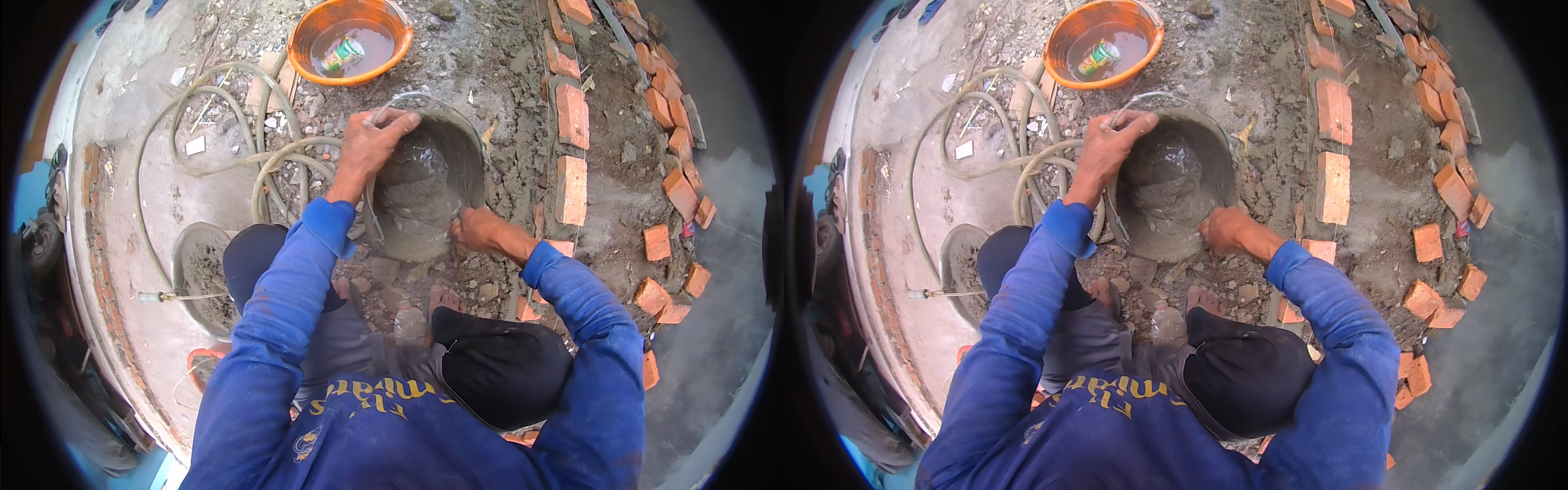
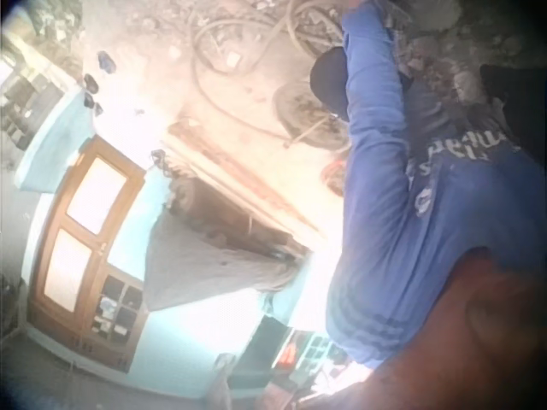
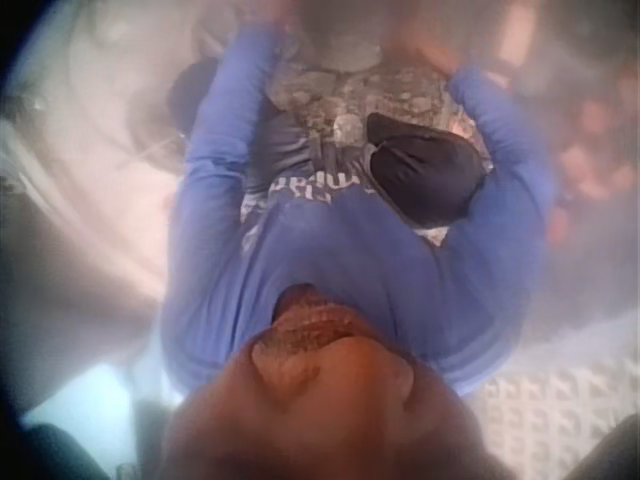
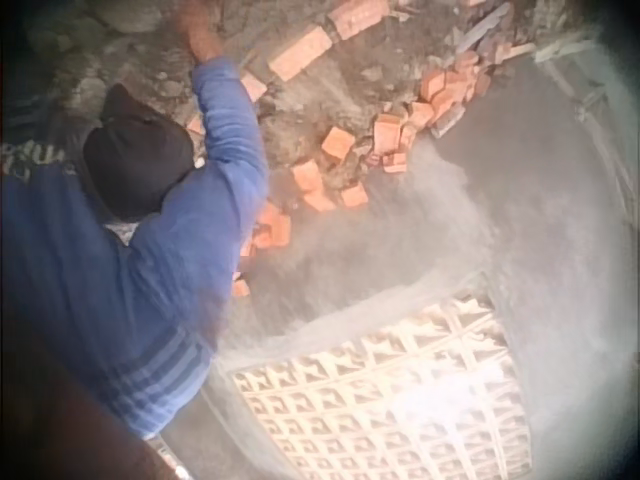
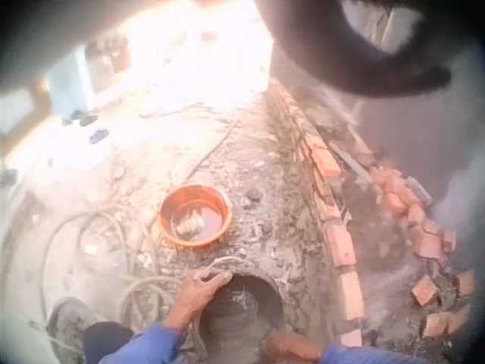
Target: The person applies mortar with a trowel and places bricks to construct a low wall.
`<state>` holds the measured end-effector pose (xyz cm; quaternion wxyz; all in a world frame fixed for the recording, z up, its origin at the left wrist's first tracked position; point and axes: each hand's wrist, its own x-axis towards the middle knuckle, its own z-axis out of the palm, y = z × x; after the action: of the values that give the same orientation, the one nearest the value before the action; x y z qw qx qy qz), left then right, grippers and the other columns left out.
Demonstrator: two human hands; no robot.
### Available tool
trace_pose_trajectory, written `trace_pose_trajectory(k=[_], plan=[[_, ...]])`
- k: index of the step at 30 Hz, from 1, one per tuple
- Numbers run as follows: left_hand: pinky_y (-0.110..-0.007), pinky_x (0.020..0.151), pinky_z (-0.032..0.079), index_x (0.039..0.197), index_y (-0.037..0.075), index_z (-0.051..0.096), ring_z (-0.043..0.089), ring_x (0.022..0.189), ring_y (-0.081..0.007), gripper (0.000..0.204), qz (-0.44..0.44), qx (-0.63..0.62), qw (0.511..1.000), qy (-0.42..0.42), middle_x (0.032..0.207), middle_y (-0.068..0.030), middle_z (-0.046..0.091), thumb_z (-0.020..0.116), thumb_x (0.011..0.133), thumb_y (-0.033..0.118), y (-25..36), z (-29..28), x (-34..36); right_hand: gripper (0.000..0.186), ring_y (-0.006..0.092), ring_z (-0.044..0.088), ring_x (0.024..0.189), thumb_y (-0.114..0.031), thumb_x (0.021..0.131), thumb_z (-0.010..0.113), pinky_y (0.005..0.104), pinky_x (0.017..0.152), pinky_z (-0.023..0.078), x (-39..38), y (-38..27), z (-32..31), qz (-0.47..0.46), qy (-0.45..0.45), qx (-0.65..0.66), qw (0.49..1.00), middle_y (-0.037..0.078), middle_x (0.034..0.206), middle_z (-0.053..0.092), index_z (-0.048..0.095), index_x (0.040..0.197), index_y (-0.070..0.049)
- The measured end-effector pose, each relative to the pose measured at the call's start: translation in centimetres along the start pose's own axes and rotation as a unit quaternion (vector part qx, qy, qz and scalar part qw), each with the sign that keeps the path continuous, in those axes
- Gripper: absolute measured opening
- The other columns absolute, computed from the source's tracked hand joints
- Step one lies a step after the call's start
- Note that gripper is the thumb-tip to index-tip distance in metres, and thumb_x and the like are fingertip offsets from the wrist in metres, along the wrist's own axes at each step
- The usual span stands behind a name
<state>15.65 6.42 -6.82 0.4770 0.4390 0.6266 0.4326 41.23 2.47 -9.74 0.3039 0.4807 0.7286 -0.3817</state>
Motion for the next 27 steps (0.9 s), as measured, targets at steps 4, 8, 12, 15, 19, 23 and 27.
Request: trace_pose_trajectory(k=[4,8,12,15,19,23,27], plan=[[-0.026,0.090,0.049,0.110,-0.001,0.079,0.063,0.093,-0.0100,0.034,-0.038,-0.025,0.999,-0.029,0.100,-0.0017,0.074,0.078,0.093,0.029,0.0,-1.2,0.2,0.045,0.0419,0.071,0.090,-0.037,0.105,0.056,0.0510,0.084,0.054,0.3,-0.5,5.9,-0.044,0.005,0.177,0.983,0.029,0.092,0.071,0.072,0.105,0.005],[-0.027,0.090,0.048,0.110,-0.001,0.078,0.062,0.093,-0.0100,0.036,-0.033,-0.012,0.999,-0.018,0.101,-0.0006,0.073,0.078,0.093,0.030,-2.1,-1.1,0.8,0.044,0.0227,0.058,0.065,-0.036,0.107,0.055,0.0415,0.063,0.049,0.4,-4.7,7.3,-0.086,-0.058,0.461,0.881,0.013,0.076,0.061,0.066,0.101,0.005],[-0.027,0.083,0.047,0.109,-0.001,0.078,0.059,0.087,-0.0089,0.034,-0.018,0.002,1.000,-0.006,0.095,0.0012,0.071,0.078,0.093,0.029,-0.4,-0.5,0.1,0.036,0.0077,0.044,0.052,-0.041,0.110,0.053,0.0282,0.046,0.038,1.4,-5.4,6.7,-0.073,-0.112,0.638,0.758,-0.001,0.069,0.050,0.053,0.100,-0.007],[-0.027,0.082,0.047,0.107,-0.003,0.078,0.059,0.087,-0.0090,0.033,-0.008,-0.004,1.000,0.010,0.092,0.0006,0.071,0.079,0.093,0.028,-0.2,0.1,-0.5,0.037,0.0075,0.044,0.050,-0.045,0.109,0.054,0.0264,0.044,0.039,1.3,-4.9,6.2,-0.091,-0.169,0.727,0.659,-0.002,0.070,0.050,0.051,0.103,-0.008],[-0.026,0.081,0.046,0.108,-0.004,0.077,0.058,0.086,-0.0094,0.035,-0.012,0.016,1.000,0.017,0.091,-0.0005,0.070,0.078,0.093,0.027,-0.3,1.0,-0.7,0.039,0.0058,0.045,0.050,-0.049,0.109,0.054,0.0241,0.039,0.039,2.3,-3.6,5.0,-0.087,-0.253,0.837,0.477,-0.003,0.070,0.050,0.051,0.105,-0.010],[-0.025,0.079,0.045,0.109,-0.003,0.077,0.058,0.084,-0.0088,0.033,-0.012,0.021,1.000,0.019,0.089,0.0001,0.070,0.078,0.093,0.026,0.2,1.8,-0.8,0.036,0.0048,0.046,0.049,-0.047,0.108,0.056,0.0229,0.040,0.039,0.5,1.4,4.0,-0.123,-0.216,0.861,0.443,-0.003,0.067,0.051,0.055,0.104,-0.011],[-0.025,0.072,0.044,0.106,-0.002,0.078,0.056,0.077,-0.0075,0.030,0.002,0.007,0.999,0.038,0.084,0.0019,0.068,0.078,0.094,0.024,0.5,1.8,-1.1,0.031,0.0204,0.061,0.053,-0.038,0.108,0.056,0.0348,0.043,0.047,-5.1,3.5,3.1,-0.129,0.025,0.511,0.849,0.009,0.070,0.063,0.058,0.108,-0.007]])
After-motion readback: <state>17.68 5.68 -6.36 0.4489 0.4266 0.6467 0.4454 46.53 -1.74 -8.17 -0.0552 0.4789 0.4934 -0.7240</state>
